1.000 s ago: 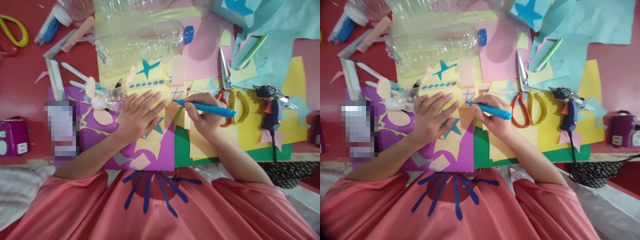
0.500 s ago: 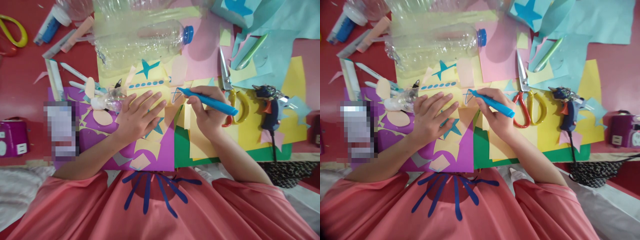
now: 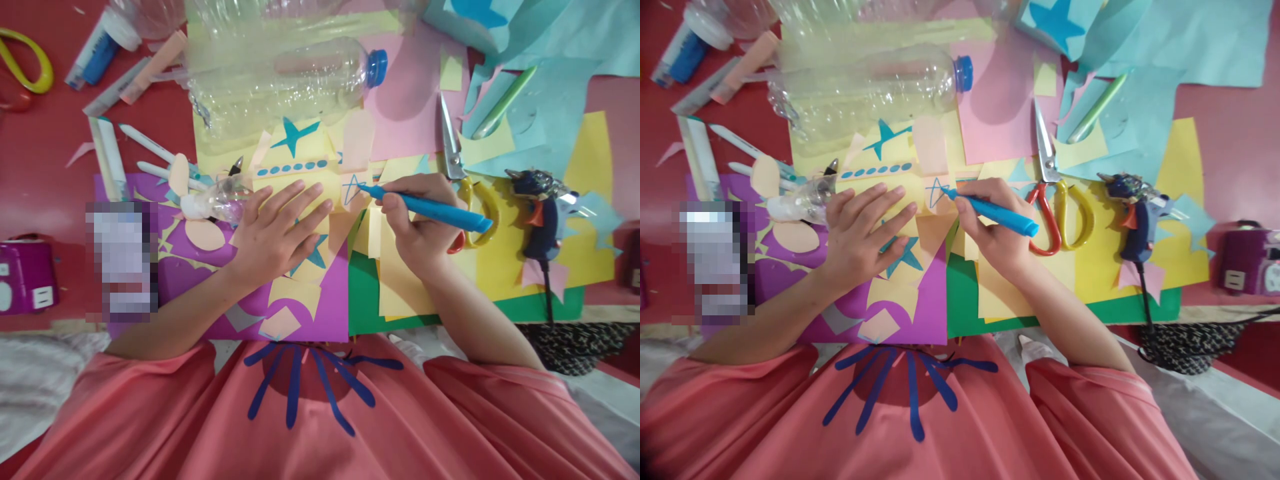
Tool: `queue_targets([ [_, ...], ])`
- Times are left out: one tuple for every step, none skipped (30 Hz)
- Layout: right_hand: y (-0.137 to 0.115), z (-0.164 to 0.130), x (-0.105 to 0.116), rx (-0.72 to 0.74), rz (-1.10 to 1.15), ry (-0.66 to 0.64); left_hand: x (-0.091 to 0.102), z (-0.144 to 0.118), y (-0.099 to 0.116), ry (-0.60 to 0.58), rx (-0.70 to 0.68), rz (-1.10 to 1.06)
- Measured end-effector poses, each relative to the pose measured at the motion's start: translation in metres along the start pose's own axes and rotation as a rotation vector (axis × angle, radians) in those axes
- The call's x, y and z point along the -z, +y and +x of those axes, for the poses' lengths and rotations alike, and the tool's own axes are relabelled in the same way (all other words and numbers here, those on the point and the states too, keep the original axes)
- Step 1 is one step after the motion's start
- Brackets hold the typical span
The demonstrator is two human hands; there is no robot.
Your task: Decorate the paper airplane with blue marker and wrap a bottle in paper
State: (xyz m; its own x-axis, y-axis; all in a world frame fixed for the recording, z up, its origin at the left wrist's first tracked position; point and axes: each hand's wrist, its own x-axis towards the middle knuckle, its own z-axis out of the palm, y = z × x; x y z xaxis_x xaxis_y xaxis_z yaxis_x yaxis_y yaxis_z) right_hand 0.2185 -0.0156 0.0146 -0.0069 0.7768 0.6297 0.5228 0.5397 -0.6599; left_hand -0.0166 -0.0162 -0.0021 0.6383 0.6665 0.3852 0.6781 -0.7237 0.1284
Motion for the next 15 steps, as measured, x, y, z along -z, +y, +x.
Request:
queue_targets([
  [-0.0001,0.0005,0.0001,-0.006,-0.011,-0.002,-0.0004,-0.0001,-0.0001,0.011,-0.012,0.009],
  [-0.0001,0.001,0.0002,-0.004,-0.019,-0.001,-0.0007,-0.0002,-0.0001,0.014,-0.019,0.012],
  [0.0002,0.0015,0.0002,0.004,-0.024,0.002,-0.0009,-0.0002,-0.0001,0.01,-0.02,0.013],
  [0.0007,0.002,0.0002,0.013,-0.024,0.002,-0.001,-0.0003,-0.0001,0.002,-0.014,0.012],
  [0.0013,0.0024,0.0,0.026,-0.022,0.004,-0.001,-0.0004,-0.0001,-0.009,-0.006,0.005],
  [0.0019,0.0028,-0.0001,0.038,-0.017,0.003,-0.001,-0.0005,-0.0001,-0.018,0.003,-0.006],
  [0.0026,0.0031,-0.0003,0.046,-0.011,0.001,-0.0009,-0.0006,-0.0001,-0.023,0.011,-0.021],
  [0.0031,0.0033,-0.0005,0.047,-0.005,-0.002,-0.0008,-0.0008,-0.0001,-0.026,0.016,-0.035],
  [0.0036,0.0034,-0.0007,0.046,-0.001,-0.007,-0.0007,-0.0009,-0.0001,-0.028,0.019,-0.047],
  [0.0039,0.0034,-0.0009,0.047,0.003,-0.01,-0.0005,-0.001,-0.0001,-0.032,0.022,-0.054],
  [0.004,0.0033,-0.001,0.05,0.007,-0.01,-0.0003,-0.0011,-0.0001,-0.038,0.025,-0.056],
  [0.0041,0.0032,-0.0011,0.05,0.011,-0.009,-0.0001,-0.0011,-0.0001,-0.043,0.027,-0.054],
  [0.004,0.0031,-0.0012,0.05,0.014,-0.005,0.0002,-0.001,0.0,-0.046,0.03,-0.049],
  [0.004,0.003,-0.0014,0.047,0.016,-0.003,0.0005,-0.0009,0.0001,-0.045,0.031,-0.043],
  [0.0039,0.0029,-0.0015,0.046,0.016,-0.001,0.0008,-0.0007,0.0002,-0.039,0.028,-0.036],
])
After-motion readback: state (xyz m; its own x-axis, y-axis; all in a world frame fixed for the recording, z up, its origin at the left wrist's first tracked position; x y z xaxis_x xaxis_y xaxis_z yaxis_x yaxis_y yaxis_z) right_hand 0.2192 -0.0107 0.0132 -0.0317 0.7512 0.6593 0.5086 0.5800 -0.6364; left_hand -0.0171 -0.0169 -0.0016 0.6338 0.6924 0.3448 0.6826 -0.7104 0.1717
